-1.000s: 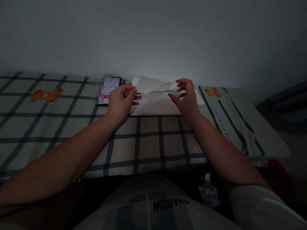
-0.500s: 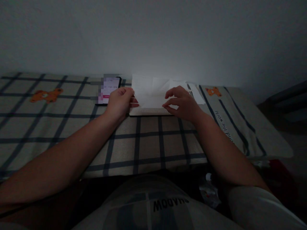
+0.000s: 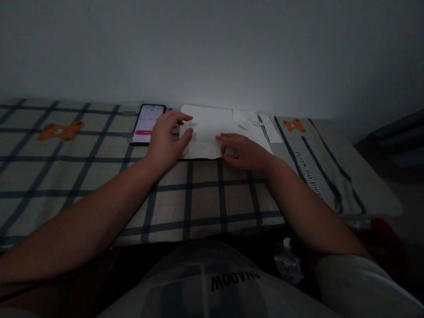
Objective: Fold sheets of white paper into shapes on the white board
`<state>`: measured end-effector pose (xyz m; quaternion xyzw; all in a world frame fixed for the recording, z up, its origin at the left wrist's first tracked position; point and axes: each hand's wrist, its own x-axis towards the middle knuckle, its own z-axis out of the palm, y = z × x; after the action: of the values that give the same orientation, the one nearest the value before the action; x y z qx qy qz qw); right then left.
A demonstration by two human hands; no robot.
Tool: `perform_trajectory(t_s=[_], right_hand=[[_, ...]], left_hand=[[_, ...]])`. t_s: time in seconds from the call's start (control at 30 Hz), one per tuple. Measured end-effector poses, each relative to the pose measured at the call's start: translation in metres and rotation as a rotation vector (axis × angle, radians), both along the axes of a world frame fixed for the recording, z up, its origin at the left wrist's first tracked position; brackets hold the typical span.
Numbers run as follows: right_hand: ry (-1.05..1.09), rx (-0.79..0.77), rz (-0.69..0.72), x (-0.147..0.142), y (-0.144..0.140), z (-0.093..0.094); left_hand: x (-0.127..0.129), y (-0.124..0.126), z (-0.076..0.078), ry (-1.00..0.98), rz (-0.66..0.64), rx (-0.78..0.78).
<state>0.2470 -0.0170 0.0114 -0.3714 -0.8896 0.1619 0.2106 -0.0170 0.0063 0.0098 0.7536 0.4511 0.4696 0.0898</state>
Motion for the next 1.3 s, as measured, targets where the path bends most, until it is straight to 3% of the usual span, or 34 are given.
perform_trajectory(t_s=[0.13,0.2,0.3,0.4,0.63,0.9,1.13,1.3], right_hand=[[-0.014,-0.049,0.009,-0.001,0.0,0.0],[-0.033,-0.073,0.024,0.001,0.0,0.0],[-0.049,-0.118,0.017,0.005,0.0,0.002],[-0.048,-0.163,0.013,0.007,-0.001,0.007],[-0.108,-0.166,-0.041,0.011,-0.007,0.019],[-0.029,-0.188,-0.069,0.016,-0.005,0.018],[0.019,-0.199,-0.088,0.017,-0.002,0.017],[-0.027,-0.158,-0.184,0.017,0.0,0.018]], left_hand=[[0.005,-0.016,0.007,0.342,-0.408,-0.043],[0.008,-0.022,0.005,0.514,-0.453,-0.161],[0.01,-0.023,-0.001,0.699,-0.451,-0.274],[0.009,-0.021,-0.001,0.784,-0.449,-0.252],[0.014,-0.032,0.02,0.923,-0.371,-0.252],[0.019,-0.038,0.027,0.933,-0.292,-0.288],[0.018,-0.035,0.024,0.952,-0.196,-0.226],[0.014,-0.027,0.021,0.864,-0.085,-0.213]])
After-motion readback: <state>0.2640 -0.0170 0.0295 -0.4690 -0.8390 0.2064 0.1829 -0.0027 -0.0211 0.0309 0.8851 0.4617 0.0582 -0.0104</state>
